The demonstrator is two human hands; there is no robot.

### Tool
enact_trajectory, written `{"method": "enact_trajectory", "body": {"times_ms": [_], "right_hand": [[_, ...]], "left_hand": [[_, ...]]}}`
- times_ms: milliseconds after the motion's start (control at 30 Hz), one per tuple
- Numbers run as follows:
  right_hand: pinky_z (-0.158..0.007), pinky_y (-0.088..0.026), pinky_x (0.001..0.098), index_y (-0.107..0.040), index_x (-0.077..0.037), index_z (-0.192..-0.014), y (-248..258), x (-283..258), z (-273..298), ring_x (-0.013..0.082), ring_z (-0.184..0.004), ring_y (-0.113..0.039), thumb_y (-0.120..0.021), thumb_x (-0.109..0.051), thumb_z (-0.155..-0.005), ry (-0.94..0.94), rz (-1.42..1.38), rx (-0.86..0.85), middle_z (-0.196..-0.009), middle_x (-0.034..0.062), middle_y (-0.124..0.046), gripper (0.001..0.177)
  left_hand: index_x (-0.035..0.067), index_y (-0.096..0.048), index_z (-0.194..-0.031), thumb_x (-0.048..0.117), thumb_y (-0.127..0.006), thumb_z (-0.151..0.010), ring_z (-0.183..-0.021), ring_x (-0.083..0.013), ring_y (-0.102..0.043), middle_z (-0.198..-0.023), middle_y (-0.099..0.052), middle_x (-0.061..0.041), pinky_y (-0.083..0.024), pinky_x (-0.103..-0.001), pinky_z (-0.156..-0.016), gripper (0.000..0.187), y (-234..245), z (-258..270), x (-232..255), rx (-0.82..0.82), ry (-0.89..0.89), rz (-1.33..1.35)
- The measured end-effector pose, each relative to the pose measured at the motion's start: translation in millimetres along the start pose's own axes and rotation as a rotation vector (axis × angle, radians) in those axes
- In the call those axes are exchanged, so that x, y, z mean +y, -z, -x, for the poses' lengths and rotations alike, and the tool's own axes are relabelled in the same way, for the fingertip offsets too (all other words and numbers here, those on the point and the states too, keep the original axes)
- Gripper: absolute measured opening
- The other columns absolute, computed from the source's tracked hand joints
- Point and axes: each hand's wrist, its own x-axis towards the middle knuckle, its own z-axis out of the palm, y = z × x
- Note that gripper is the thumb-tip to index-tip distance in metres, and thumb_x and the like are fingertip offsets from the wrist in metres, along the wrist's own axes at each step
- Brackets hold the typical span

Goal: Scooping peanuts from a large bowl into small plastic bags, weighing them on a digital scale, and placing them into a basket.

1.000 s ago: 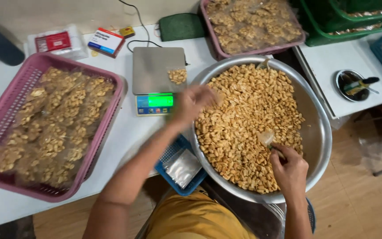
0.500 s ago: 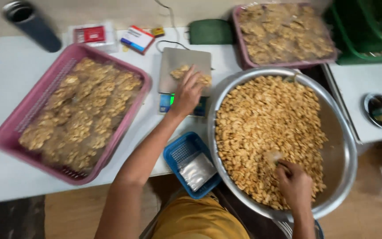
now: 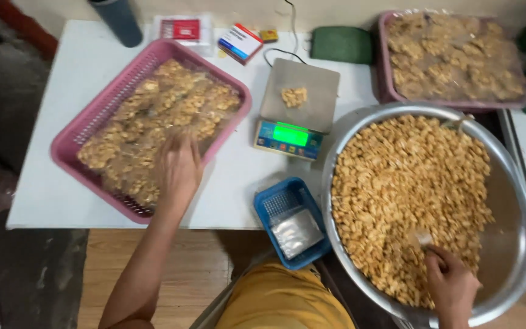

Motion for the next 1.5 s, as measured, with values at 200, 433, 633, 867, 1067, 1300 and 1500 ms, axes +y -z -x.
{"method": "enact_trajectory", "body": {"times_ms": [200,433,633,867,1067,1300,1500], "right_hand": [[-0.076,-0.047,0.0490,-0.079,-0.018,-0.112,43,-41,-11,0.0443,-0.088,-0.069,-0.048,-0.034,-0.090,-0.092,-0.016,-0.070,-0.084,0.0253,-0.072,0.041],[-0.071,-0.061,0.0529,-0.079,0.002,-0.101,-48,72,-83,0.0448,-0.079,-0.073,-0.071,-0.035,-0.092,-0.195,0.327,0.134,-0.080,0.0245,-0.070,0.039],[-0.087,-0.055,0.0528,-0.080,-0.012,-0.110,30,-68,0,0.0422,-0.097,-0.072,-0.061,-0.032,-0.092,-0.098,-0.197,-0.213,-0.097,0.0178,-0.079,0.032],[-0.037,-0.035,0.0290,-0.070,0.007,-0.094,14,-59,1,0.0205,-0.044,-0.048,-0.062,-0.016,-0.091,-0.349,-1.061,-0.322,-0.060,0.0152,-0.057,0.025],[-0.044,-0.028,0.0270,-0.066,0.008,-0.099,28,-55,-2,0.0151,-0.054,-0.039,-0.059,-0.016,-0.092,-0.340,-1.323,-0.319,-0.068,0.0108,-0.051,0.026],[-0.044,-0.039,0.0268,-0.073,0.008,-0.107,80,-110,25,0.0170,-0.050,-0.049,-0.058,-0.002,-0.086,0.023,-1.175,-0.009,-0.064,0.0191,-0.061,0.028],[-0.052,-0.050,0.0311,-0.083,-0.012,-0.101,76,-108,31,0.0207,-0.055,-0.063,-0.070,-0.007,-0.085,0.385,-0.555,0.264,-0.073,0.0119,-0.072,0.021]], "left_hand": [[-0.009,-0.058,-0.128,0.002,-0.041,-0.100,-0.119,-0.0420,-0.059,-0.126,-0.061,-0.026,-0.045,-0.051,-0.110,0.034,-113,61,44,0.027,-0.382,0.256],[0.008,-0.065,-0.118,0.051,-0.075,-0.079,-0.096,-0.0436,-0.072,-0.104,-0.072,-0.022,-0.059,-0.055,-0.079,0.060,-153,112,119,-0.993,-0.061,0.287],[0.020,-0.078,-0.091,0.035,-0.066,-0.088,-0.082,-0.0309,-0.076,-0.078,-0.077,-0.006,-0.059,-0.044,-0.070,0.020,-126,89,115,-0.988,-0.017,0.275],[0.006,-0.071,-0.111,0.018,-0.057,-0.093,-0.086,-0.0249,-0.075,-0.092,-0.078,-0.012,-0.058,-0.039,-0.081,0.026,-63,24,147,-0.921,0.436,0.890],[-0.005,-0.074,-0.092,0.008,-0.080,-0.081,-0.051,-0.0162,-0.061,-0.067,-0.067,-0.016,-0.051,-0.025,-0.046,0.018,-88,23,208,-1.140,0.754,1.566],[-0.005,-0.071,-0.094,0.004,-0.089,-0.074,-0.043,-0.0183,-0.063,-0.064,-0.068,-0.017,-0.044,-0.024,-0.033,0.028,-108,20,250,-1.167,0.432,1.654],[-0.002,-0.066,-0.123,0.012,-0.077,-0.091,-0.064,-0.0171,-0.071,-0.087,-0.073,-0.016,-0.059,-0.030,-0.056,0.037,-127,30,258,-1.186,0.012,1.491]]}}
